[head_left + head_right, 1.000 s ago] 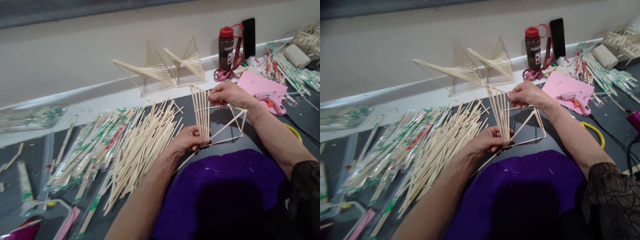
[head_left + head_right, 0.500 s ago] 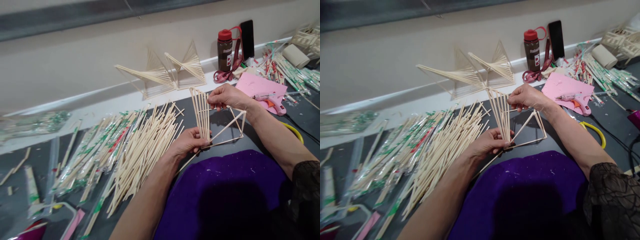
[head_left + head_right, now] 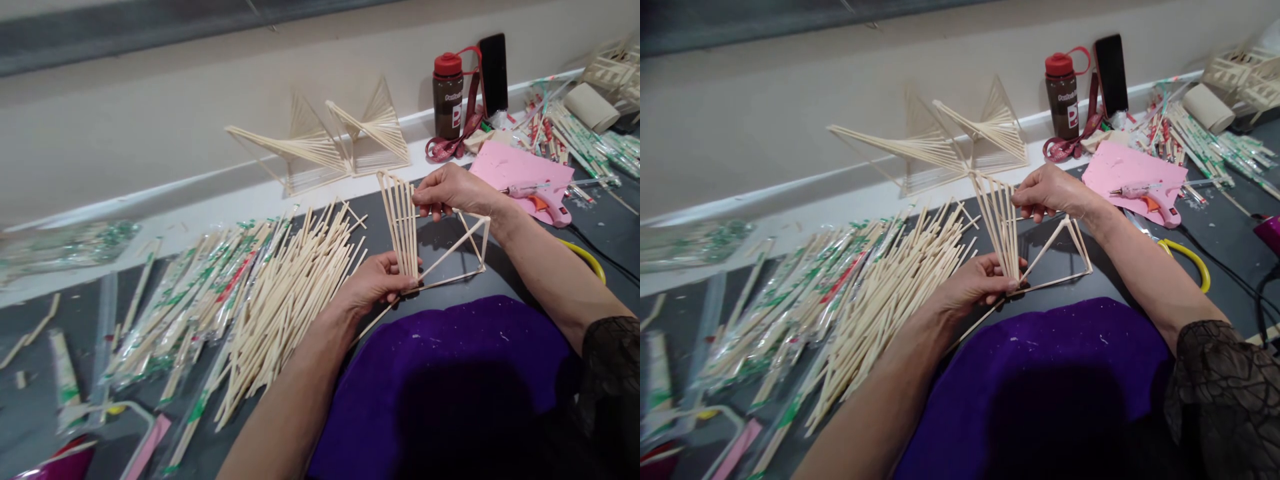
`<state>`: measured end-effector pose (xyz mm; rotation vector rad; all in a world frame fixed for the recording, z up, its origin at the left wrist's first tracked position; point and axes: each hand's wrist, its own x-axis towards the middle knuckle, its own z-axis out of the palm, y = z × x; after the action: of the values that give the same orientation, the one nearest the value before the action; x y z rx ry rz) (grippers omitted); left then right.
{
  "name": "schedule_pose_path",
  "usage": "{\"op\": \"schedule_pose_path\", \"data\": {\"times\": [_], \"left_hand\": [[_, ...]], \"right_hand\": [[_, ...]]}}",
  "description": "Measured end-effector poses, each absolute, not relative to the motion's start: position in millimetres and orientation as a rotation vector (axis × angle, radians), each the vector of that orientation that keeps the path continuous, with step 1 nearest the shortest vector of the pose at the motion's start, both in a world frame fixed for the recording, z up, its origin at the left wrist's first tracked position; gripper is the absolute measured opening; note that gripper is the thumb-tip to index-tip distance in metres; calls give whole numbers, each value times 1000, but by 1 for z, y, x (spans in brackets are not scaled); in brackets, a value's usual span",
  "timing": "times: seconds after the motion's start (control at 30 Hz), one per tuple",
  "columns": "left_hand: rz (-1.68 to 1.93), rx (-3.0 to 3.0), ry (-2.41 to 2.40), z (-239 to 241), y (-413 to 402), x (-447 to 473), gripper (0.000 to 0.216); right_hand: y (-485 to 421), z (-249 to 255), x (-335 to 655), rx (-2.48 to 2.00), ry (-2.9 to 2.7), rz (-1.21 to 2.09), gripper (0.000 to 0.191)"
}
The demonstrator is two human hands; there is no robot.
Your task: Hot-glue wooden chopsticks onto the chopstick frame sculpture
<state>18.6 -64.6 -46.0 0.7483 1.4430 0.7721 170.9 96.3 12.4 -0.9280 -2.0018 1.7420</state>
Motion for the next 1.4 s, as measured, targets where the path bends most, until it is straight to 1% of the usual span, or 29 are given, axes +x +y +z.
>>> {"op": "schedule_pose_path", "data": {"times": [0.63, 0.83, 1.0, 1.17, 1.4], "left_hand": [[802, 736, 1435, -46, -64, 22, 48], [818, 743, 1411, -43, -64, 25, 45], [830, 751, 1377, -44, -64, 25, 46], [816, 787, 1348, -45, -64, 23, 45], [824, 820, 1300, -44, -65, 20, 43]], "right_hand": [[99, 14, 172, -925, -2092, 1677, 13], [96, 16, 171, -926, -2091, 1627, 19], [95, 17, 171, -936, -2119, 1593, 18], [94, 21, 171, -999, -2094, 1600, 23], [97, 19, 172, -963, -2128, 1573, 22]]}}
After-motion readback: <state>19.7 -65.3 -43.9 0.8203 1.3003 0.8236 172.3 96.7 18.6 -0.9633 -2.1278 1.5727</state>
